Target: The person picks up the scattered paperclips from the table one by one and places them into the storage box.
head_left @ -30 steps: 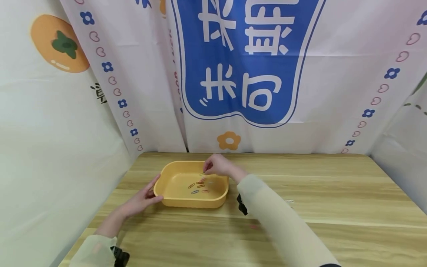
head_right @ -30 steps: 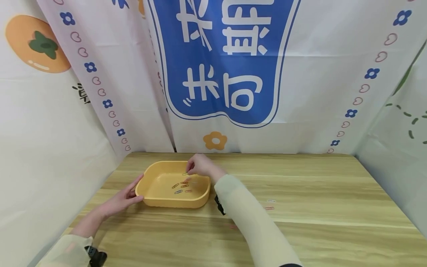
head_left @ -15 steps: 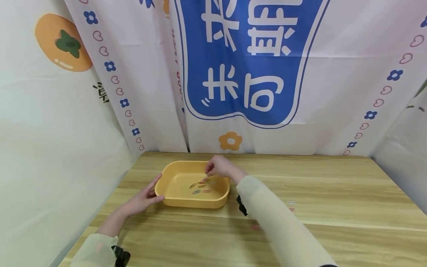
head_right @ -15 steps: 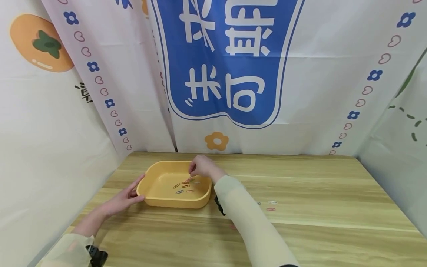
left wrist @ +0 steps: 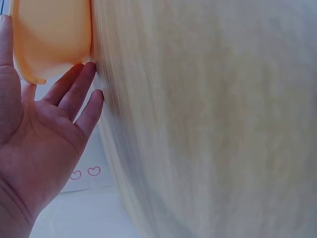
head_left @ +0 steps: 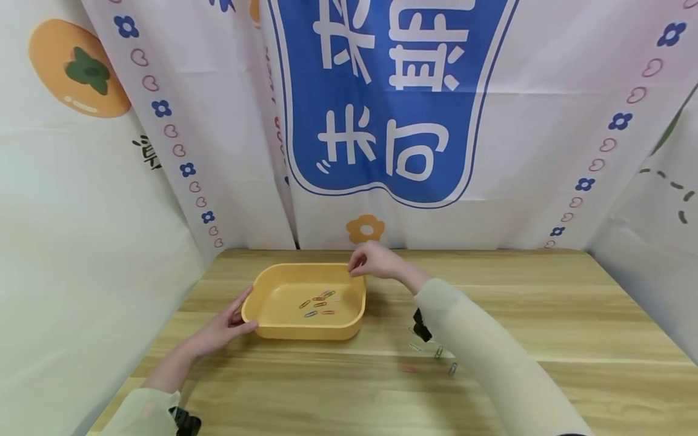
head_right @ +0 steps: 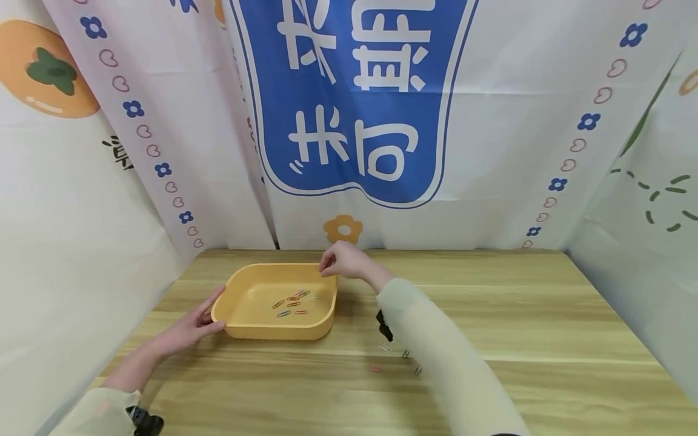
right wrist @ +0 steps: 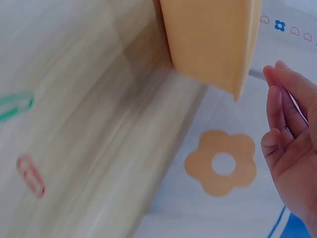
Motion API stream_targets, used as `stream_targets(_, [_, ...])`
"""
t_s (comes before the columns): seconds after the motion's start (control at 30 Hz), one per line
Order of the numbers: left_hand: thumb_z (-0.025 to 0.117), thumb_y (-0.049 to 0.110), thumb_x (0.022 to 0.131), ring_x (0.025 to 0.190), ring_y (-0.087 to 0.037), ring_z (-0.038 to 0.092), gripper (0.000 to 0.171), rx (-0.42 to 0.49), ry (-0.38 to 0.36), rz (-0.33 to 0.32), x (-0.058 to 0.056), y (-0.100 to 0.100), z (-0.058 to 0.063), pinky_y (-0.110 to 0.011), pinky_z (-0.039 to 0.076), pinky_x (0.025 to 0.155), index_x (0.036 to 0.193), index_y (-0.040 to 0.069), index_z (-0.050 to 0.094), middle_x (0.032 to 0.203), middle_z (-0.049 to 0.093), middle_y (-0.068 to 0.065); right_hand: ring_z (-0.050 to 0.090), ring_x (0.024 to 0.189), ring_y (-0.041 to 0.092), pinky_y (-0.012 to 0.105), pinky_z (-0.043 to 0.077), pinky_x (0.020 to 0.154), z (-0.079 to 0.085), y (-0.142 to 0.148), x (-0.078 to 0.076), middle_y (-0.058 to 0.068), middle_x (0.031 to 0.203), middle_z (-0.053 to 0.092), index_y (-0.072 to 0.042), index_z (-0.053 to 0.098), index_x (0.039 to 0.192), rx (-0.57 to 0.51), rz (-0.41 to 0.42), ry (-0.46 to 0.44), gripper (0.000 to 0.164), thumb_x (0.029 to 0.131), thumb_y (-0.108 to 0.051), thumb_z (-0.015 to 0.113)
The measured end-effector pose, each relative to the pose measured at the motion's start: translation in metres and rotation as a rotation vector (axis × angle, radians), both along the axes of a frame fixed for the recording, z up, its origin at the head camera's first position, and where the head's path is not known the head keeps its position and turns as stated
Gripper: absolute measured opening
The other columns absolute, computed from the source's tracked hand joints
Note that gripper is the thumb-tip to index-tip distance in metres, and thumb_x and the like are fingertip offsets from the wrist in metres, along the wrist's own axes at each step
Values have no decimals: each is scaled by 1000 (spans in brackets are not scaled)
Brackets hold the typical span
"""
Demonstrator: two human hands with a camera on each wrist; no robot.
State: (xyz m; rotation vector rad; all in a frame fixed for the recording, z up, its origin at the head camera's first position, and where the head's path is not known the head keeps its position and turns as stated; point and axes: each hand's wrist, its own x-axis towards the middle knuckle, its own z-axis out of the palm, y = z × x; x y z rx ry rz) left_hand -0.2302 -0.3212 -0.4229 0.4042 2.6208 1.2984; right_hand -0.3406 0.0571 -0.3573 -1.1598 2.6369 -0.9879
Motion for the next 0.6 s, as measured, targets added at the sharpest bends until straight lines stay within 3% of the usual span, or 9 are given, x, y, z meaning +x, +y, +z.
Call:
stream_targets(0.23, [62,26,97,126,-47,45,86,-7,9,-10,1,2,1,-57,35,103,157,11,3,145,29,-37,62,75,10,25,52,69,2,40,8,-3,81,69,-1,74,88,-16,-5,-49,5,85,-5,74])
stream_targets(0.6, [63,25,96,127,-48,43,86,-4,8,-7,-1,1,-1,-58,33,103,157,14,2,147,26,-37,61,75,7,25,51,68,-10,93,39,-7,84,69,-7,74,91,62,60,-62,4,87,-8,73])
